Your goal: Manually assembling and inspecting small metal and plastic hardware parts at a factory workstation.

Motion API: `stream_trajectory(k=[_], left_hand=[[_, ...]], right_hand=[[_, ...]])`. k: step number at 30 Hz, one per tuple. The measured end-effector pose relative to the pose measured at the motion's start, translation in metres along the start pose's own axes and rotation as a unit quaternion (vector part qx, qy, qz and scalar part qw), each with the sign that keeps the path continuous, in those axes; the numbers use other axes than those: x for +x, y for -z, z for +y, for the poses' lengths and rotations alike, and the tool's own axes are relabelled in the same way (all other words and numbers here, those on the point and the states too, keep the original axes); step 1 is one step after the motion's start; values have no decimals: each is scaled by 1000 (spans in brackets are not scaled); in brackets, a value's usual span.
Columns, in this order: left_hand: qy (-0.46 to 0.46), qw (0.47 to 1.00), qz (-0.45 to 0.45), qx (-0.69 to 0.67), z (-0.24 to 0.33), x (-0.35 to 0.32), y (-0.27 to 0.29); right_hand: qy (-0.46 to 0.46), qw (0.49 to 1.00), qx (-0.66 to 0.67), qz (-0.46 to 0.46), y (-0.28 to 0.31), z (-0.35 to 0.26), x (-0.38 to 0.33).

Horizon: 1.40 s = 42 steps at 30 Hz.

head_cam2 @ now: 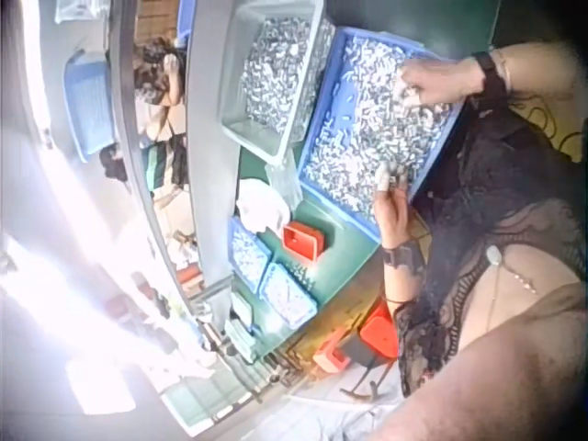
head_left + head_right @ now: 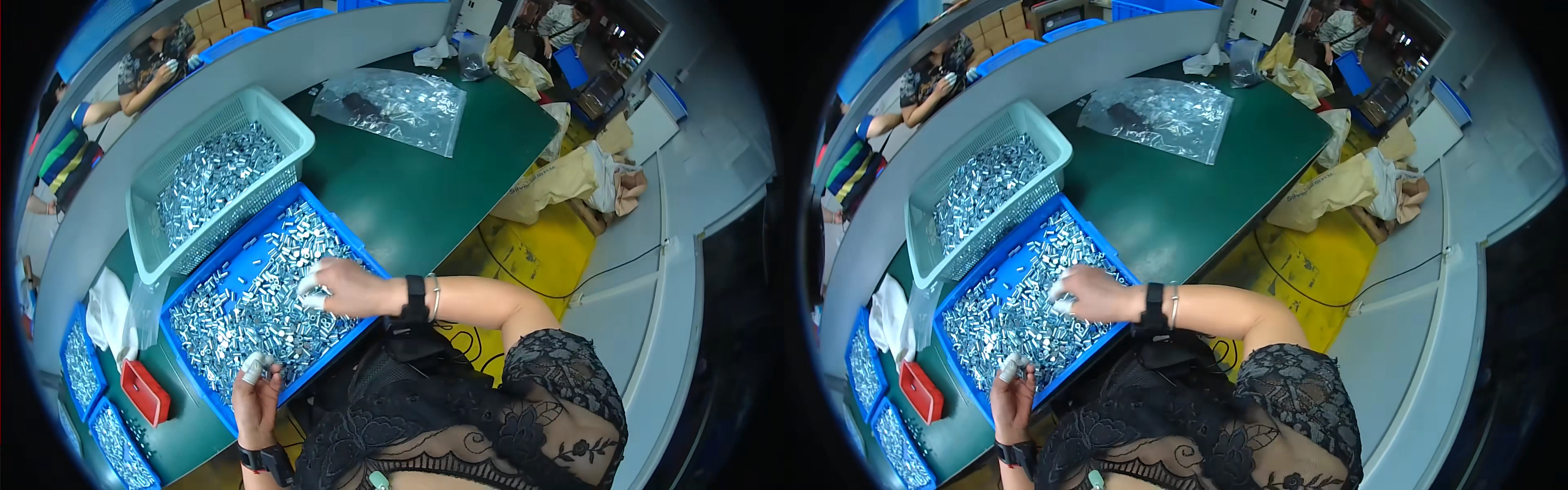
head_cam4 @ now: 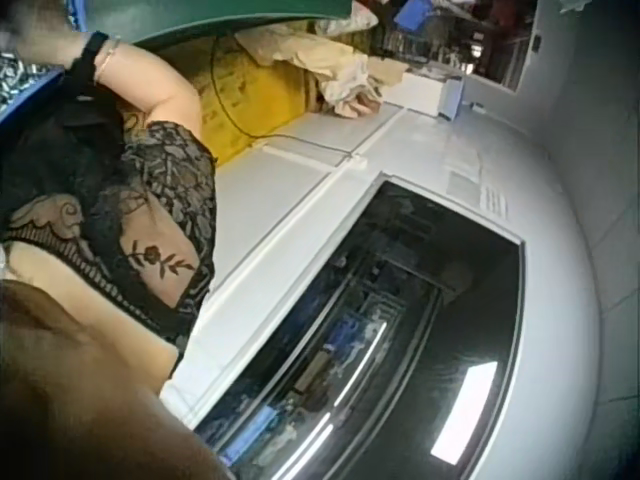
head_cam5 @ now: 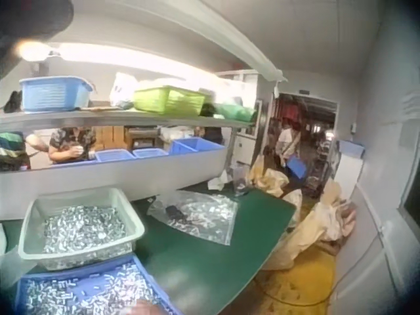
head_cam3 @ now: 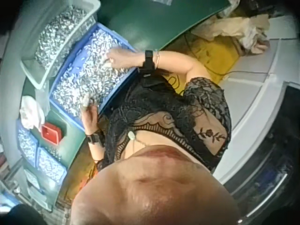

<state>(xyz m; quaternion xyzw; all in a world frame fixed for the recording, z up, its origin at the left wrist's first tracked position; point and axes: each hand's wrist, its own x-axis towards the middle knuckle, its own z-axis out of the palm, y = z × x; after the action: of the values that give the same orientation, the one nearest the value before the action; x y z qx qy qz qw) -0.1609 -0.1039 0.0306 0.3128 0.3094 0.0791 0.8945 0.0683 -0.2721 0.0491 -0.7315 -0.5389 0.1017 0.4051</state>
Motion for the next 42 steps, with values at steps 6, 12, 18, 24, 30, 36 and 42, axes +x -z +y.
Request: stream_trajectory(k=[6, 12, 18, 24, 30, 36, 42], left_hand=[[-96, 995, 7, 25, -14, 2, 17], [-100, 994, 19, -30, -14, 7, 11], [-131, 990, 41, -17, -20, 8, 13], [-154, 988, 24, -9, -24, 9, 22], [-175, 984, 22, -3, -24, 12, 20], [-203, 979, 5, -20, -27, 10, 25], [-174, 985, 9, -18, -24, -3, 15]], right_hand=[[-5, 986, 10, 166, 6, 47, -38], [9, 982, -43, 185, 3, 59, -33], [14, 981, -75, 179, -1, 63, -38], [21, 980, -86, 180, 0, 60, -36], [9, 979, -83, 185, 1, 59, -34], [15, 978, -108, 178, 0, 55, -31], [-4, 978, -100, 181, -5, 54, -37]])
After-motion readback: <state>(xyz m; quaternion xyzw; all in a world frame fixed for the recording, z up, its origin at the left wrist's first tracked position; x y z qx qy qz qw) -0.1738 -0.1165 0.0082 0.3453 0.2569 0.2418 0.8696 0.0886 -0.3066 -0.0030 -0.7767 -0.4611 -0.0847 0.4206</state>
